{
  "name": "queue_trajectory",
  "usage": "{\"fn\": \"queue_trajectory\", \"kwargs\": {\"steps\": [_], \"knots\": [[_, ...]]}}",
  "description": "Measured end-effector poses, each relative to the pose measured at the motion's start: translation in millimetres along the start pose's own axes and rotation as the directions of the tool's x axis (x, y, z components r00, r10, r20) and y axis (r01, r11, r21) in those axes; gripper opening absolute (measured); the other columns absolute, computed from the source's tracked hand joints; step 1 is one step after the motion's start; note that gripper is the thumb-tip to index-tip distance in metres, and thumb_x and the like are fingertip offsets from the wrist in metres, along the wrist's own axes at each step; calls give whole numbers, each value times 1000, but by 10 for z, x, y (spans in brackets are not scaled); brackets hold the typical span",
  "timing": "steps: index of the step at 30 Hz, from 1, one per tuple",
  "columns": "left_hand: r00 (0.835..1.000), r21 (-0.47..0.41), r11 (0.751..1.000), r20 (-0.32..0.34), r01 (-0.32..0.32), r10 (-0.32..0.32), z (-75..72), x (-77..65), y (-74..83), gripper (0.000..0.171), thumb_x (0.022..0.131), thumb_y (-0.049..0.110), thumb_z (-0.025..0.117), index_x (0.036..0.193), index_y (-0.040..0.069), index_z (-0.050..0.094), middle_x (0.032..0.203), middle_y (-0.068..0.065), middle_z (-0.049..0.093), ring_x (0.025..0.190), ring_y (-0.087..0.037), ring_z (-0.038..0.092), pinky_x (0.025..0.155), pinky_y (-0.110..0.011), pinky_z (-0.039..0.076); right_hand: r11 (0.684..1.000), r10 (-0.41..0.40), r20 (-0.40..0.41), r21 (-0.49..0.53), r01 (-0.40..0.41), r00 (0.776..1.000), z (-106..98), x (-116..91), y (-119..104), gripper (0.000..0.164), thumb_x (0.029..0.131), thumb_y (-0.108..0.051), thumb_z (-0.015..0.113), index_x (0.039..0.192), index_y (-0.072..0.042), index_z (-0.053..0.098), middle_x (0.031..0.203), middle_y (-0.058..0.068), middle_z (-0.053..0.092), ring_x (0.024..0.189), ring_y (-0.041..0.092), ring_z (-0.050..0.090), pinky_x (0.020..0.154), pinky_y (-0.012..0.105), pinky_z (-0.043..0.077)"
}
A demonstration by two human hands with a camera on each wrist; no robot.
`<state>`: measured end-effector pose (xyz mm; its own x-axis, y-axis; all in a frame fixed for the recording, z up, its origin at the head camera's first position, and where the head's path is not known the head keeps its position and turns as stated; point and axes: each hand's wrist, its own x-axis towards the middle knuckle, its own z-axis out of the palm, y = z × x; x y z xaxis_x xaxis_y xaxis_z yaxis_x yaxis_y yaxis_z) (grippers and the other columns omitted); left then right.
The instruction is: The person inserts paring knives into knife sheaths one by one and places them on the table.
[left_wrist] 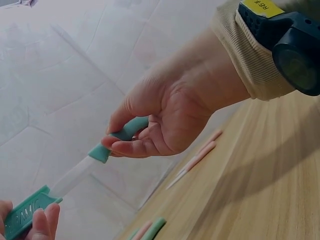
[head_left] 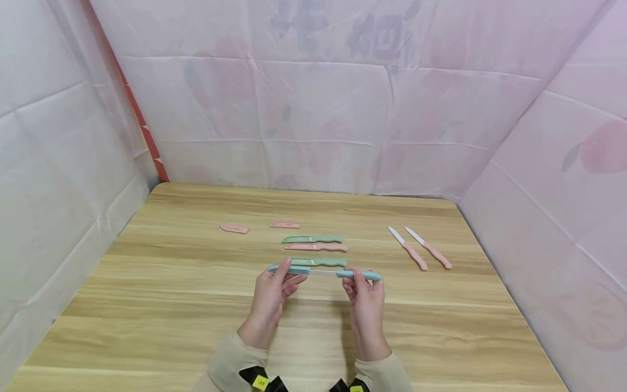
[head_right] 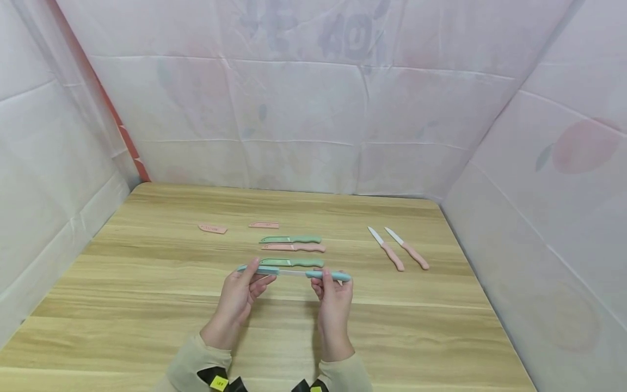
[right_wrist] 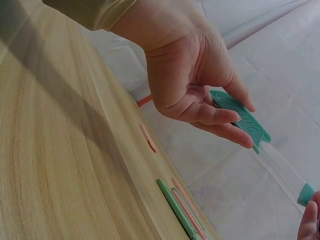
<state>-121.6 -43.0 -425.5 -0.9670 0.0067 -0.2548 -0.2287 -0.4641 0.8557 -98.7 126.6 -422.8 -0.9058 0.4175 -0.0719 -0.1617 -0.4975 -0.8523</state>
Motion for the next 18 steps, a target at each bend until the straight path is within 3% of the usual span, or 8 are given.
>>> {"fn": "queue_trajectory", "kwargs": {"steps": [7, 18], "knots": [[1000, -3, 1000, 16, 7, -7, -11, 9, 19, 36, 91, 34, 61, 101, -1, 60, 85, -9, 71, 76, -15, 68, 58, -17, 51, 1000, -5, 4, 0, 5, 1000, 2, 4, 28, 17, 96, -4, 49, 103, 1, 34, 83, 8, 68, 64, 5, 62, 62, 17, 52], [1000, -6, 1000, 27, 14, -14, -18, 2, 33, 37, 91, 35, 61, 102, -1, 59, 84, -7, 71, 76, -14, 68, 59, -17, 51, 1000, 13, -3, -12, -13, 1000, 49, 0, 31, 17, 96, -4, 48, 104, 2, 34, 80, 4, 68, 63, 5, 62, 61, 17, 52]]}}
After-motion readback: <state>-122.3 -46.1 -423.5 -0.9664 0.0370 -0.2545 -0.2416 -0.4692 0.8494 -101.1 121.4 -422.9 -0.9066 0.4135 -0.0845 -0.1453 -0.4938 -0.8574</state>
